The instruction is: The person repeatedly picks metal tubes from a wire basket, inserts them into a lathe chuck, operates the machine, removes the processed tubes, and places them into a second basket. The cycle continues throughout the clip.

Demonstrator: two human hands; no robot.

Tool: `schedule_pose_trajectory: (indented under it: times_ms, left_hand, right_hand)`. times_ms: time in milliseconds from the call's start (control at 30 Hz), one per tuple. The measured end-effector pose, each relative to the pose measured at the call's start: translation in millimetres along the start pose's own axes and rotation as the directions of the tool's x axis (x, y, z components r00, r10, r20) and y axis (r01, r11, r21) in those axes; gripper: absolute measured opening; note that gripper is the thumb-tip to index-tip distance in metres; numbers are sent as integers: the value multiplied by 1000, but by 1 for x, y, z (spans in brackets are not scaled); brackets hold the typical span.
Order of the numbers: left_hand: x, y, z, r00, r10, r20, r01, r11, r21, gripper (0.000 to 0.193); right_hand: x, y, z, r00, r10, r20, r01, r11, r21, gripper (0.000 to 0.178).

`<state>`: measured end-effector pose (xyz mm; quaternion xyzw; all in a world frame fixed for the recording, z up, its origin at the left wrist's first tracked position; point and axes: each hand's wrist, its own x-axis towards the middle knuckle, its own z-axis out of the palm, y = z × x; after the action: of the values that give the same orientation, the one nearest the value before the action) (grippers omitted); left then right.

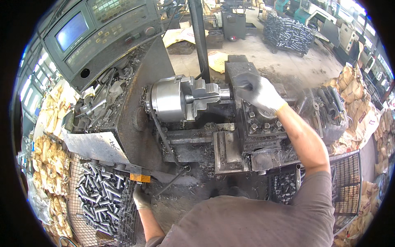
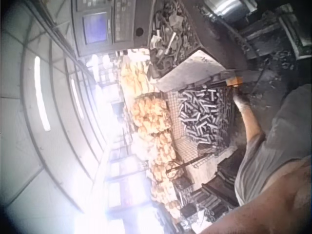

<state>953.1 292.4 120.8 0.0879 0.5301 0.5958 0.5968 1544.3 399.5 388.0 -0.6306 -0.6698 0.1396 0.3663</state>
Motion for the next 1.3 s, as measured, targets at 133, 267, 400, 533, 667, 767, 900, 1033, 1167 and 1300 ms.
schedule_pose_trajectory:
  times_ms: [133, 267, 400, 533, 667, 767, 900, 1033, 1167, 1300]
  left_hand:
    - [1, -11, -11, 972, 232, -38, -215, 943, 253, 25]
    - [-33, 4, 25, 798, 597, -86, -462, 696, 550, 28]
    - [-68, 53, 139, -45, 852, 521, -782, -355, 512, 42]
    - [-74, 120, 342, -121, 631, 766, -690, -608, 392, 36]
    - [12, 174, 464, 99, 653, 751, -517, -611, 600, 76]
    - [29, 219, 505, 388, 604, 697, -399, -571, 717, 87]
    - [29, 194, 509, 343, 635, 692, -398, -570, 719, 85]
    - [-50, 67, 422, 42, 602, 797, -805, -452, 384, 32]
    - [-104, -57, 184, 674, 272, 687, -704, -46, 709, 10]
    - [-198, -208, -126, 833, 364, -416, 134, 597, 791, 27]
  right_hand:
    - [-87, -30, -4, 979, -27, -202, 61, 985, 163, 44]
    - [-166, -40, 3, 983, 19, -181, 16, 982, 191, 38]
    - [-208, -35, 21, 986, 135, -99, -101, 950, 294, 32]
    - [-224, -26, 32, 982, 188, -13, -175, 938, 300, 29]
    - [-245, -2, 37, 975, 215, 51, -219, 905, 365, 27]
    - [-245, 14, 30, 962, 227, 155, -270, 886, 378, 31]
    - [-246, 28, 36, 948, 231, 221, -299, 887, 353, 35]
    - [-232, 19, 59, 897, 268, 351, -377, 879, 293, 38]
    - [-210, -5, 125, 826, -119, 551, -161, 887, 434, 37]
    - [-220, -61, 195, 561, -362, 744, -77, 873, 482, 33]
